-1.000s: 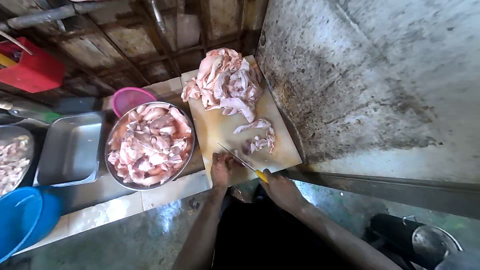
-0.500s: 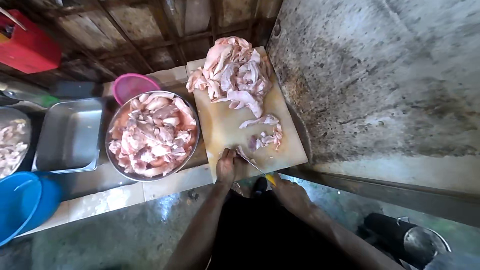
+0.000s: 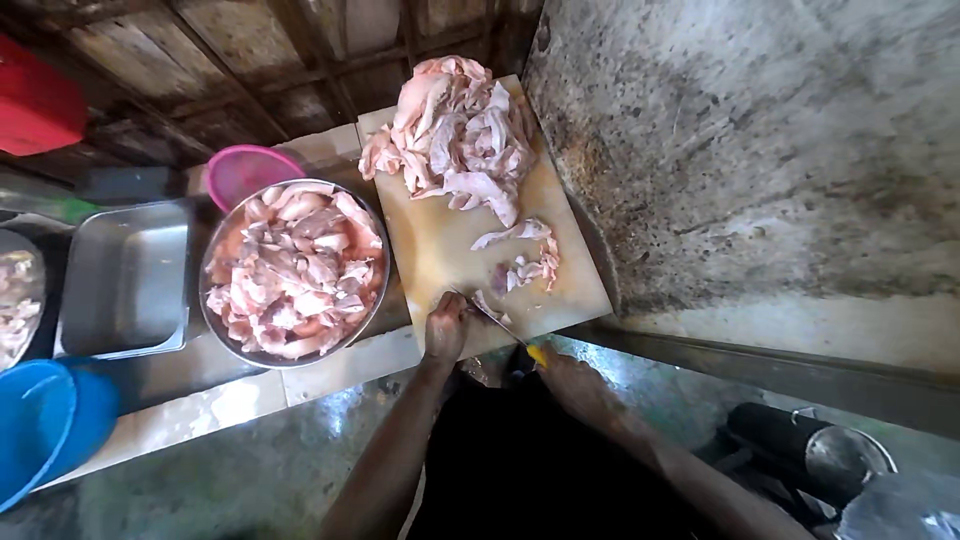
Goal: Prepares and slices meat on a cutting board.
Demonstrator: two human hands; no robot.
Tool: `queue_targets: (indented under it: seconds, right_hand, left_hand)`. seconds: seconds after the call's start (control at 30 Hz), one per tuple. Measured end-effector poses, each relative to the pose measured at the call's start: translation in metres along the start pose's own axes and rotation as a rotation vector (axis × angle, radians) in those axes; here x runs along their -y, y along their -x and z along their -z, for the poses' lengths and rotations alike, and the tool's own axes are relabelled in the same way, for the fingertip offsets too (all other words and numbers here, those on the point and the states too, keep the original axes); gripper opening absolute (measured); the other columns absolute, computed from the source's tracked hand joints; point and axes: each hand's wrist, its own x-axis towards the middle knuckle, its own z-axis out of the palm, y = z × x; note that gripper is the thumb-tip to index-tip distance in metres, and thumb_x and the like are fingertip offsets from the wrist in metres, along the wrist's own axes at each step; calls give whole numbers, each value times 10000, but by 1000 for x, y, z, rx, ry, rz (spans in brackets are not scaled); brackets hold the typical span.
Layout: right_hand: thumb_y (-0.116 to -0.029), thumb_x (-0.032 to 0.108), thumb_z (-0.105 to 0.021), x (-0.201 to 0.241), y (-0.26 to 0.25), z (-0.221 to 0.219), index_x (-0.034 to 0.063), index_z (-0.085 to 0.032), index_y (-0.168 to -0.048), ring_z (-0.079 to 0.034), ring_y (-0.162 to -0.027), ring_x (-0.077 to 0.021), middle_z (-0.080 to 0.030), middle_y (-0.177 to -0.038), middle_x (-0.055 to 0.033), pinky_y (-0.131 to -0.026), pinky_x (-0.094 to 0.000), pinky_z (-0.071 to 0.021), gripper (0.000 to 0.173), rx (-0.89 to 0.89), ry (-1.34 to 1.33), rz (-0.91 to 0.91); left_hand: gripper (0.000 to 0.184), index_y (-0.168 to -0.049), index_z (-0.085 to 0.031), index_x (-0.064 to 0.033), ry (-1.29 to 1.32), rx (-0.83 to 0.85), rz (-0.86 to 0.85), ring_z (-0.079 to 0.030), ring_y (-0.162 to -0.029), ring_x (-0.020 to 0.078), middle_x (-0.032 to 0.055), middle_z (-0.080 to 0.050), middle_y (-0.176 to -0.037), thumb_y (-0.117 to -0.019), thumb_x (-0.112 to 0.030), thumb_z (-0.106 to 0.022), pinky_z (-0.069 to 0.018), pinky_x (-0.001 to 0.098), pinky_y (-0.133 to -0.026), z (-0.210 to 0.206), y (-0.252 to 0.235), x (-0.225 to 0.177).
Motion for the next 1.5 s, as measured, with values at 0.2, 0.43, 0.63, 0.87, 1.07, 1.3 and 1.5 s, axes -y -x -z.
queue_targets:
  seconds: [0.2, 0.43, 0.63, 0.87, 1.07, 1.3, 1.5]
  right_hand:
    - [-1087, 335, -475, 48, -40, 6, 134, -422, -1487, -709, -1004, -413, -702, -1117, -207, -843, -569, -571, 451, -114, -88, 70]
    - [-1090, 401, -428, -15, -6, -15, 106, -457, -1480, -674, -1083, -480, -676, -1189, -261, -870, -651, -544, 489, -23, -111, -16]
    - [-1084, 445, -426, -39, 14, -22, 94, -481, -1420, -680, -1058, -498, -687, -1148, -267, -847, -656, -544, 489, 15, -108, -64]
    - [-1040, 478, -494, -61, 11, -29, 82, -604, -1207, -705, -859, -365, -686, -896, -171, -768, -567, -565, 443, -188, -341, 178]
    - [-1026, 451, -531, -48, 33, -35, 76, -646, -1121, -648, -635, -207, -636, -727, -62, -598, -424, -561, 404, -550, -572, 181]
    - [-1018, 424, -548, -46, 51, -59, 71, -657, -1092, -616, -573, -133, -619, -681, -18, -536, -357, -542, 377, -728, -691, 120]
    - [-1005, 440, -549, -57, 62, -79, 84, -658, -1115, -620, -562, -123, -631, -690, -4, -521, -354, -545, 387, -772, -741, -8]
  left_hand:
    - [41, -905, -694, -9, -31, 74, -91, -721, -765, 236, 128, -703, -1005, -879, 21, -689, -635, 406, -682, 2, -1, 3]
    - [37, -885, -699, -17, -54, 77, -25, -714, -783, 236, 118, -702, -972, -878, 20, -697, -630, 414, -710, 13, -11, 11]
    - [48, -898, -715, -14, -117, -5, 78, -719, -856, 293, 147, -716, -968, -861, -34, -739, -616, 483, -764, 56, -17, 34]
    - [128, -1057, -715, -36, 19, -72, 149, -662, -965, 327, 167, -689, -1031, -945, -83, -676, -548, 538, -886, 81, -72, 34]
    - [165, -1060, -769, -72, -163, 135, 106, -607, -1256, 346, 157, -689, -1256, -971, -75, -630, -478, 517, -1095, 68, -92, 22]
    - [319, -1241, -720, -121, -205, 366, -90, -518, -1354, 359, 145, -566, -1440, -933, -204, -733, -491, 543, -1078, 50, -69, -22]
    - [238, -1193, -720, -96, -231, 729, -182, -616, -1225, 298, 123, -639, -1300, -992, -187, -631, -568, 456, -973, 11, -52, -49]
